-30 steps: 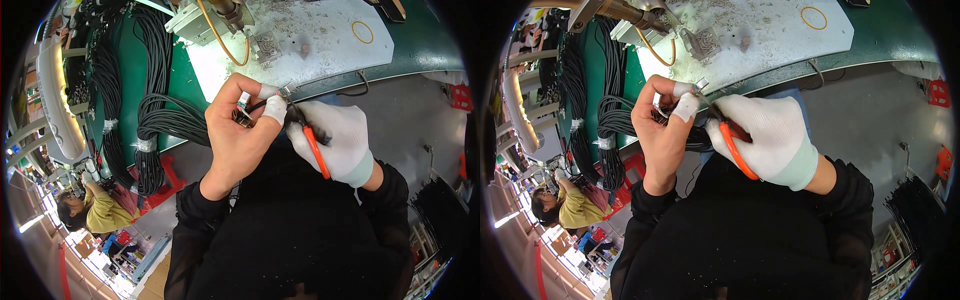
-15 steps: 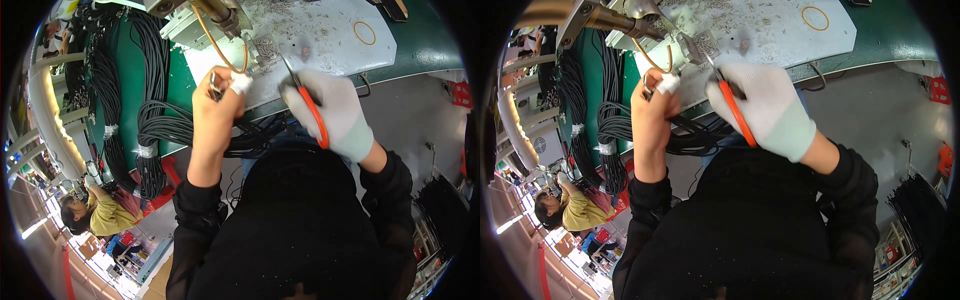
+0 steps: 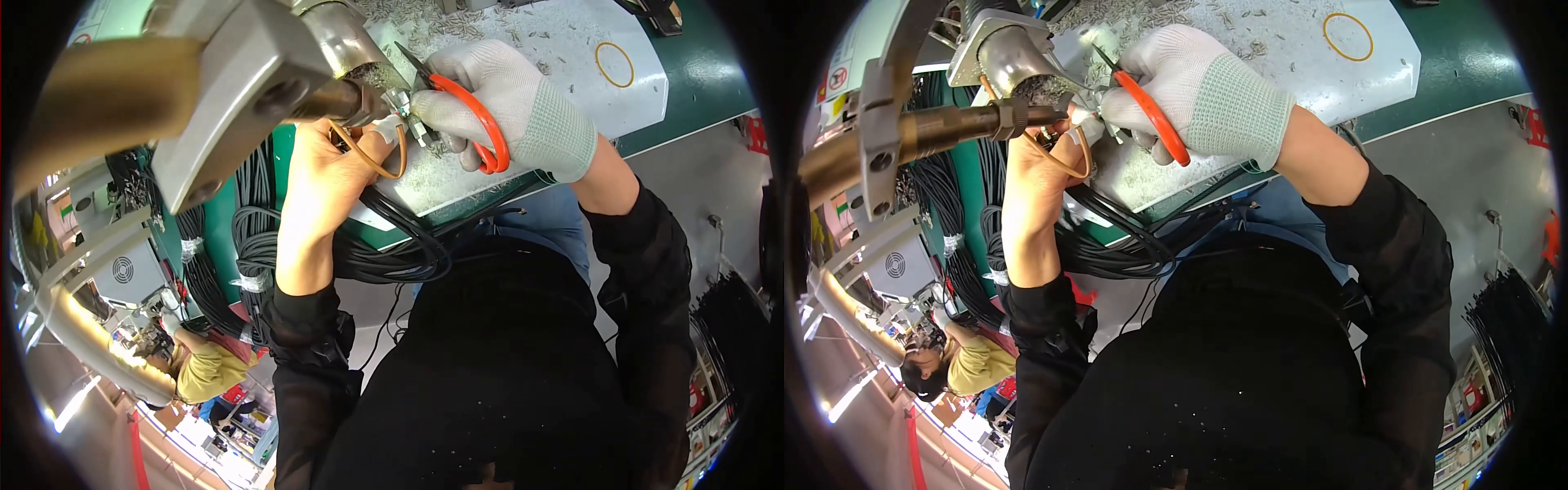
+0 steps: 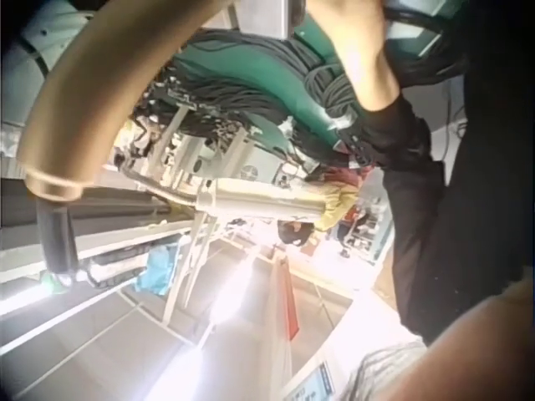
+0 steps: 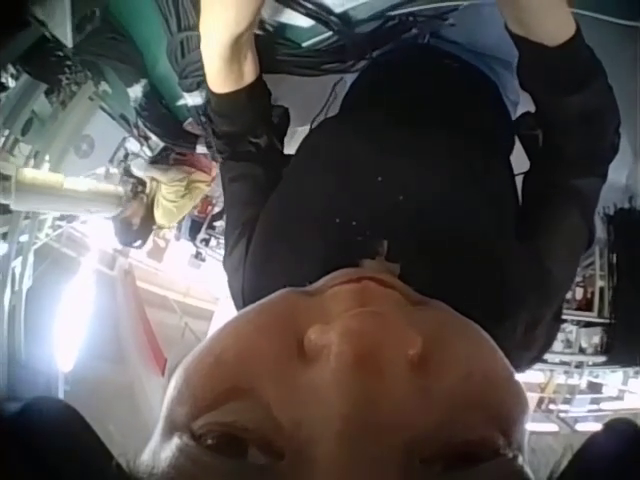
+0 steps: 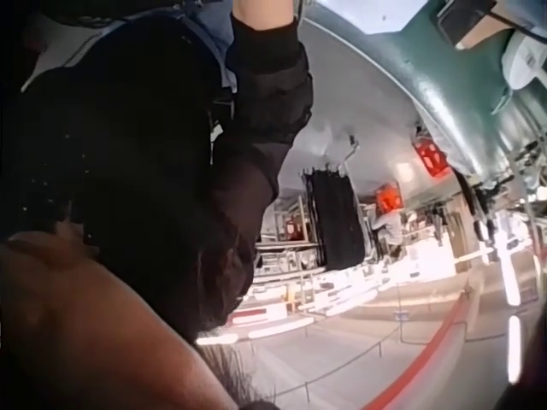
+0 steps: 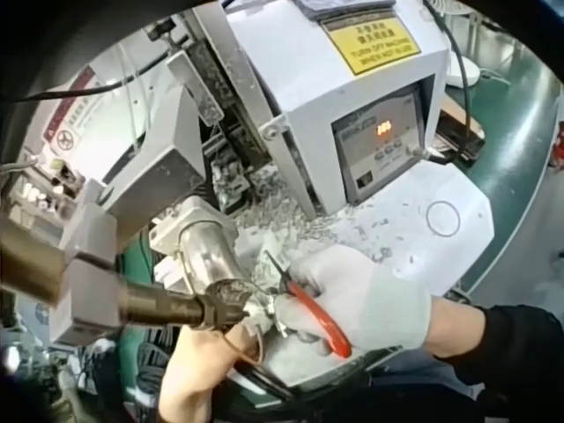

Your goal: The person uses shears to trim the ends of wires on a bundle of connectors, processing them one by one and placing the finished pieces on the workbench.

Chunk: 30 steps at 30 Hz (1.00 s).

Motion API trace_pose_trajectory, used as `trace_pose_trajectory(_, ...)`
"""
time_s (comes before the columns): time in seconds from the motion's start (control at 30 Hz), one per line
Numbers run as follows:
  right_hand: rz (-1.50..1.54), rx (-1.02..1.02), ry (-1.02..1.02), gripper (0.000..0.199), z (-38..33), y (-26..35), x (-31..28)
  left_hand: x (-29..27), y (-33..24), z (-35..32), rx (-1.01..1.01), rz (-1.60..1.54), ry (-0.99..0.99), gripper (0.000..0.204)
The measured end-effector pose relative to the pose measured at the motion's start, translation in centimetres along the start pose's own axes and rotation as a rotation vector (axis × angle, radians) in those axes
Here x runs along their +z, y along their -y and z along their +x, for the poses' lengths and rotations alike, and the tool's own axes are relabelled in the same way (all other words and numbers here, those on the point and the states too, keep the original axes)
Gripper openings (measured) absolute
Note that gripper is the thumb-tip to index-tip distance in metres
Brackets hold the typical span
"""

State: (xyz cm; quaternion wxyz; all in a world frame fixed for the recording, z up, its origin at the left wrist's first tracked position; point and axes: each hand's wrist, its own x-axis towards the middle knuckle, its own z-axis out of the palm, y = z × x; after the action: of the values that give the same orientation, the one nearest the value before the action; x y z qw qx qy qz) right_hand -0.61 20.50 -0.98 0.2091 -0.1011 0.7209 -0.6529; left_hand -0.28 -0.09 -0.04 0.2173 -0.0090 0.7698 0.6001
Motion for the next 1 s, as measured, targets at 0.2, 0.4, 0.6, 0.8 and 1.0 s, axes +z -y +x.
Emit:
trace_pose_trajectory(0.2,-0.064,-0.192,0.029,0.033,0.3,-0.7,-0.5,-0.6,0.3,0.2,-0.095,-0.163,0.035,0.005)
trace_pose_trajectory(0.4,0.032,0.048,0.006,0.031,0.1,-0.1,-0.1,-1.6,1.4,0.5,-0.233,-0.076,0.025,0.011)
trace_pose_trajectory(0.6,-0.056,-0.245,0.014,0.03,0.5,-1.7,-0.1,-1.4,1.0,0.2,-0.113,-0.064,0.035,0.014)
trace_pose_trajectory(0.8,0.061,0.021,-0.012,0.029,0.1,-0.4,0.0,-1.9,1.4,0.8,-0.117,-0.052,0.151,0.017)
trace_pose_trajectory(1.0,0.006,-0.026,-0.042,0.027,-0.3,-0.3,0.3,-1.4,1.9,0.5,-0.068,-0.165,0.184,0.015)
